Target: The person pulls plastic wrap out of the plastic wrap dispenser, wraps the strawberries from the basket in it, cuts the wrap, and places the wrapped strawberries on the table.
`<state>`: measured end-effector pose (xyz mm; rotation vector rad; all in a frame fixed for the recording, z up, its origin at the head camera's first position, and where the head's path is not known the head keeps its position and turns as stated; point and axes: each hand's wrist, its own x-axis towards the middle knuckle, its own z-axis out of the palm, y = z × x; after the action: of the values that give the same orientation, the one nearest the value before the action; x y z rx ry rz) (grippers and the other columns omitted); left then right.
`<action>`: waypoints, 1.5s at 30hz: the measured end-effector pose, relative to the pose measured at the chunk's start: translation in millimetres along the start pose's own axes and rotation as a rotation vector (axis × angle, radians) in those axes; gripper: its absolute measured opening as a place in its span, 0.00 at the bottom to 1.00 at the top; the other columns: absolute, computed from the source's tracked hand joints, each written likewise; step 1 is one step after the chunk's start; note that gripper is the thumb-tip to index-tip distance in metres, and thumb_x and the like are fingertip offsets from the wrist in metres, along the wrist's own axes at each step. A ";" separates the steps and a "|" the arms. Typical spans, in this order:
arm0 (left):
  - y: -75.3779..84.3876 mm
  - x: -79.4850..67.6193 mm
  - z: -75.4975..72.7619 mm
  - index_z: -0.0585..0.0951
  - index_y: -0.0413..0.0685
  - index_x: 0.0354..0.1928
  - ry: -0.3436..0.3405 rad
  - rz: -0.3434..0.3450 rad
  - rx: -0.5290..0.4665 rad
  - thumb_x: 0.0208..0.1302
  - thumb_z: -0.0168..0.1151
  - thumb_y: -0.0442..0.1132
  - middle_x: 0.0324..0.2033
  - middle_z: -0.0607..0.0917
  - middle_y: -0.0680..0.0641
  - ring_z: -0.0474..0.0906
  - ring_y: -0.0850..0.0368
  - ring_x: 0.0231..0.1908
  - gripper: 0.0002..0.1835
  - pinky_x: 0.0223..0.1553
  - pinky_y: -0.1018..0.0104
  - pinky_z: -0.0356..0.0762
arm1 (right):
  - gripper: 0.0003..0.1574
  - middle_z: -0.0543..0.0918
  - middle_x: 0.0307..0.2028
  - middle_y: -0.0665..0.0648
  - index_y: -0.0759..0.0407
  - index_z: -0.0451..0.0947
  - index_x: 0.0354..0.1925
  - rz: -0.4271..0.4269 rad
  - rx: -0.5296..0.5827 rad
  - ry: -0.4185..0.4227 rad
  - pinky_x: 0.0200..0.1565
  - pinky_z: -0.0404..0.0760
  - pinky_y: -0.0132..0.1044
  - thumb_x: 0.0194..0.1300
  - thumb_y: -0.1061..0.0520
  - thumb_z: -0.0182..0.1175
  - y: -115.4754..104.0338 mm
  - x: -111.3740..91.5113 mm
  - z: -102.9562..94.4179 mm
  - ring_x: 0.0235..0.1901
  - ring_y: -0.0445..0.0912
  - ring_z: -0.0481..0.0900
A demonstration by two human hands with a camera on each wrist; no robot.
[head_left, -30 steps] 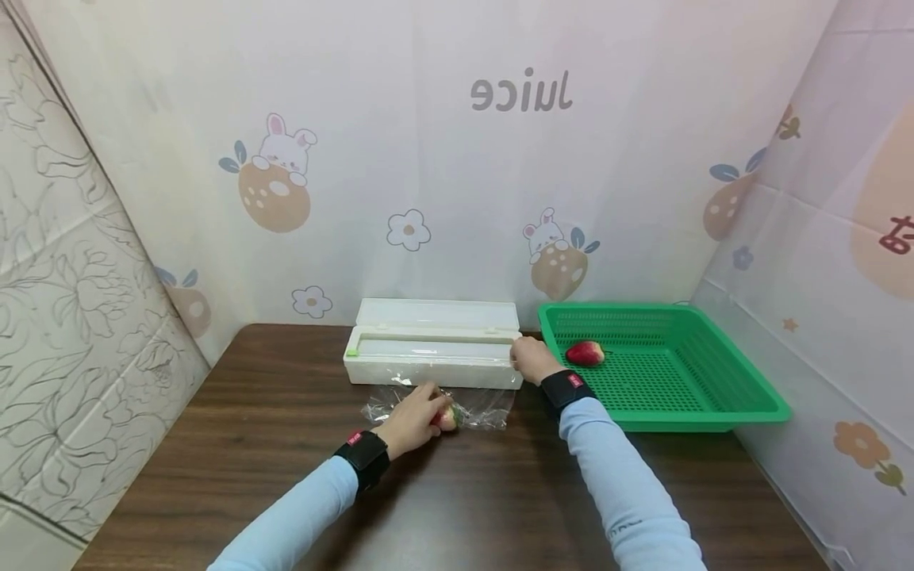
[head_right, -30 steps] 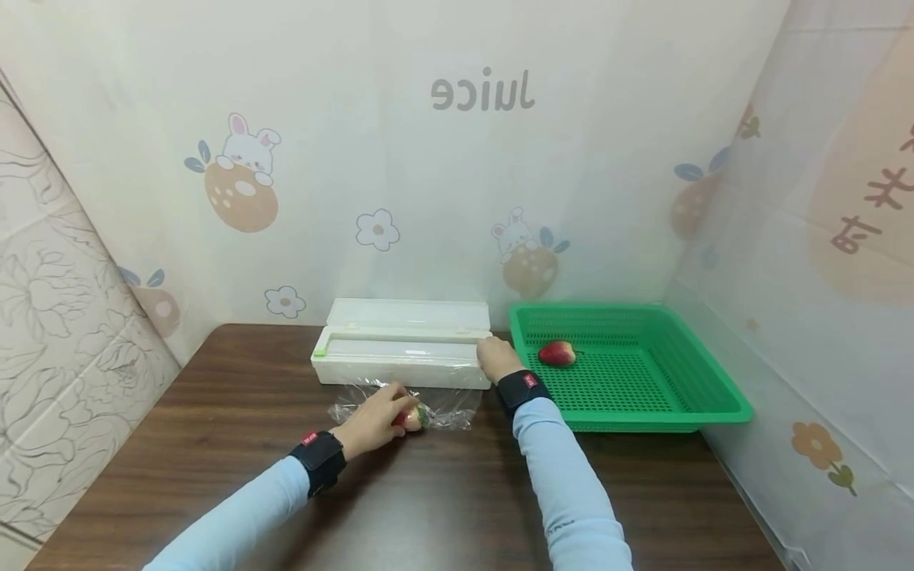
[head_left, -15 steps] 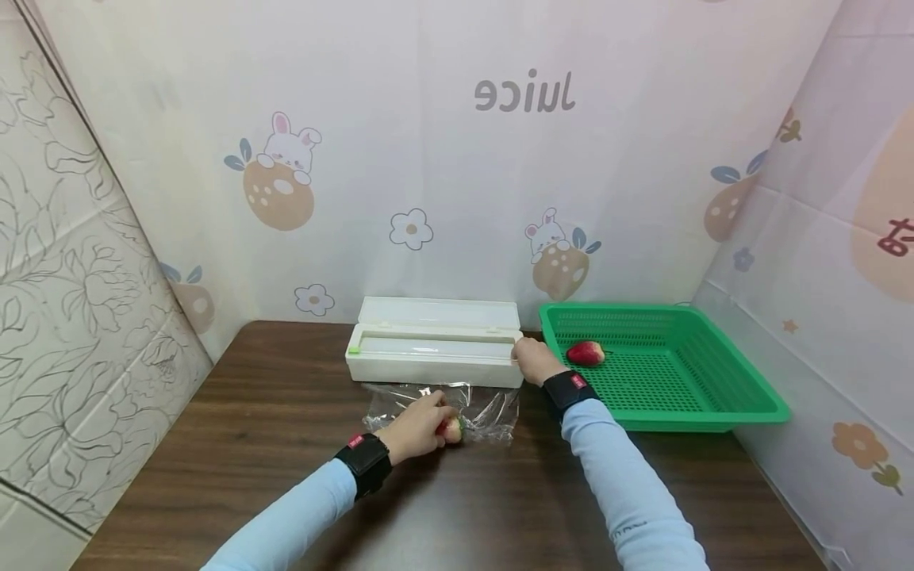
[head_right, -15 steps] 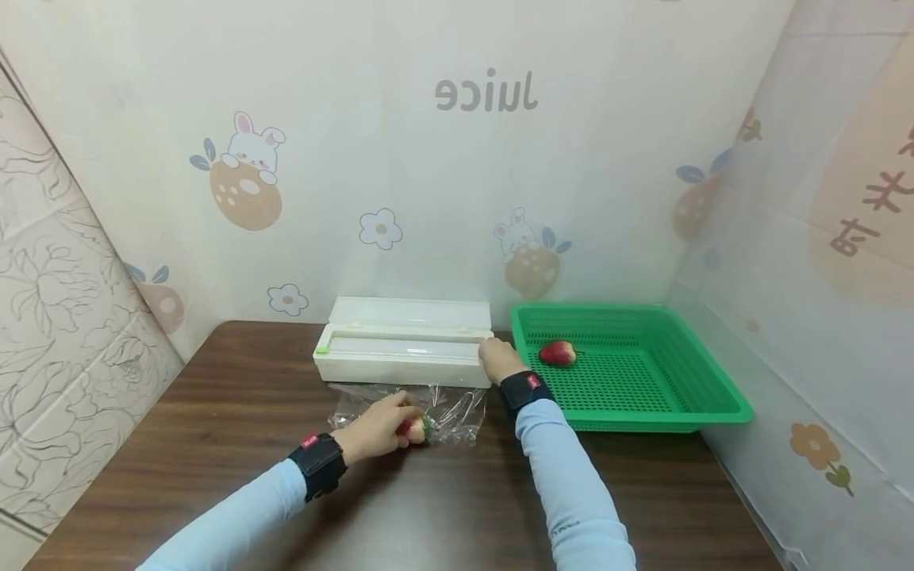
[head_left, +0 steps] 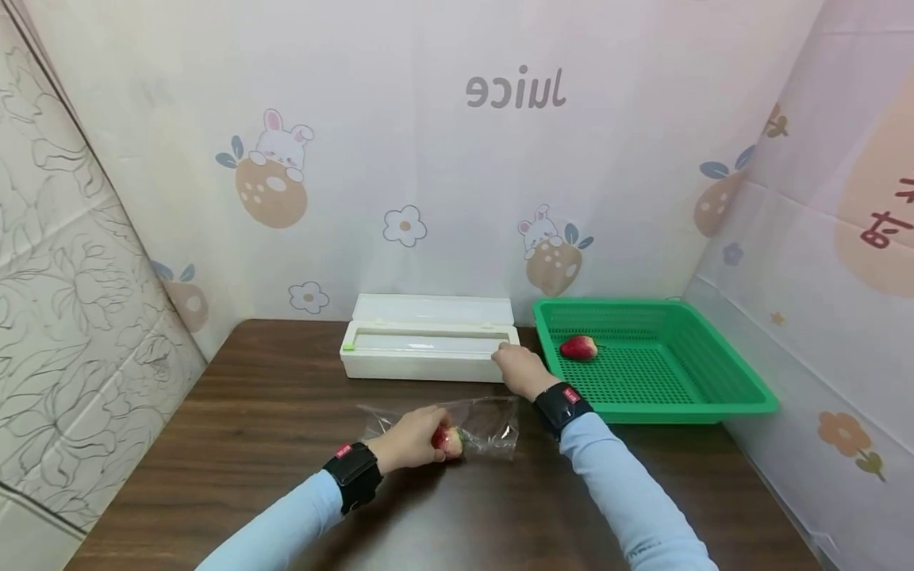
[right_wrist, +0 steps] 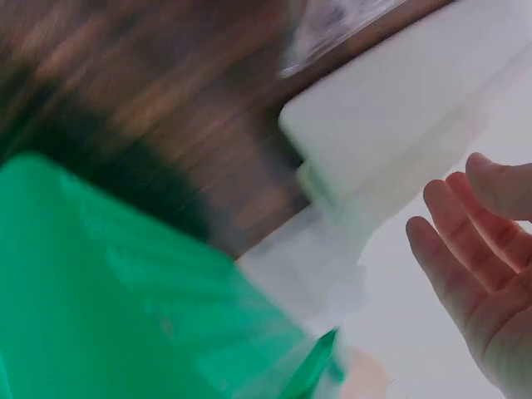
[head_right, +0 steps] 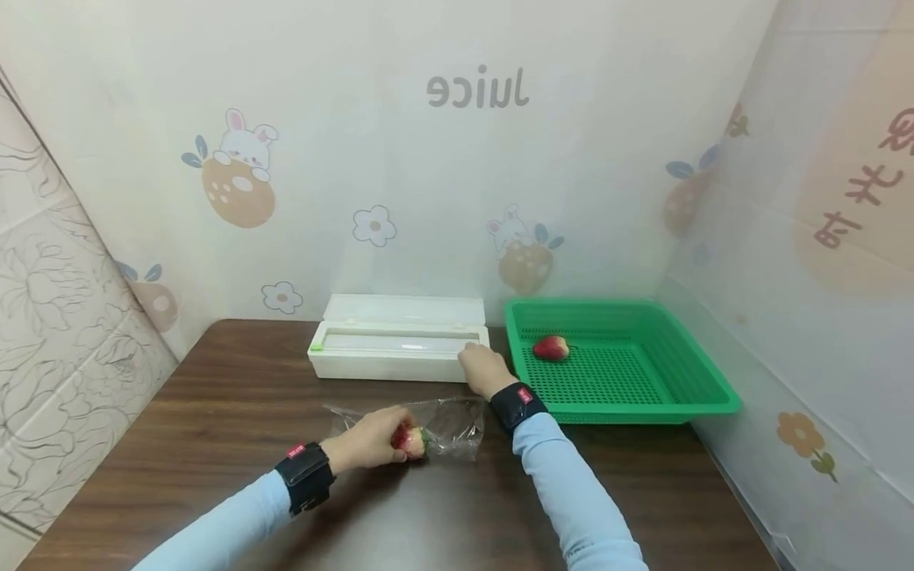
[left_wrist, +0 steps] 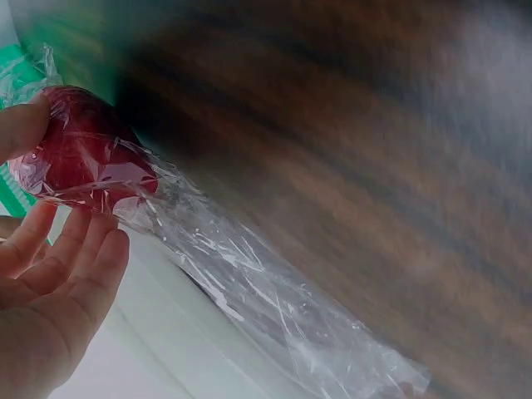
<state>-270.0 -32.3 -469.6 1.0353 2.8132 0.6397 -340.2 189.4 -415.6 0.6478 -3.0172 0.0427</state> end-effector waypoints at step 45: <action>25.4 -5.1 4.5 0.78 0.44 0.51 -0.179 0.026 -0.018 0.58 0.54 0.37 0.47 0.79 0.49 0.75 0.58 0.49 0.18 0.52 0.65 0.71 | 0.27 0.83 0.43 0.50 0.53 0.81 0.47 -0.285 0.299 -0.314 0.44 0.77 0.32 0.54 0.75 0.52 -44.5 -27.7 53.5 0.37 0.37 0.76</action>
<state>-249.8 -16.5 -463.7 1.0702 2.6399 0.5446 -299.3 158.2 -470.0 1.2109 -3.2034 0.4236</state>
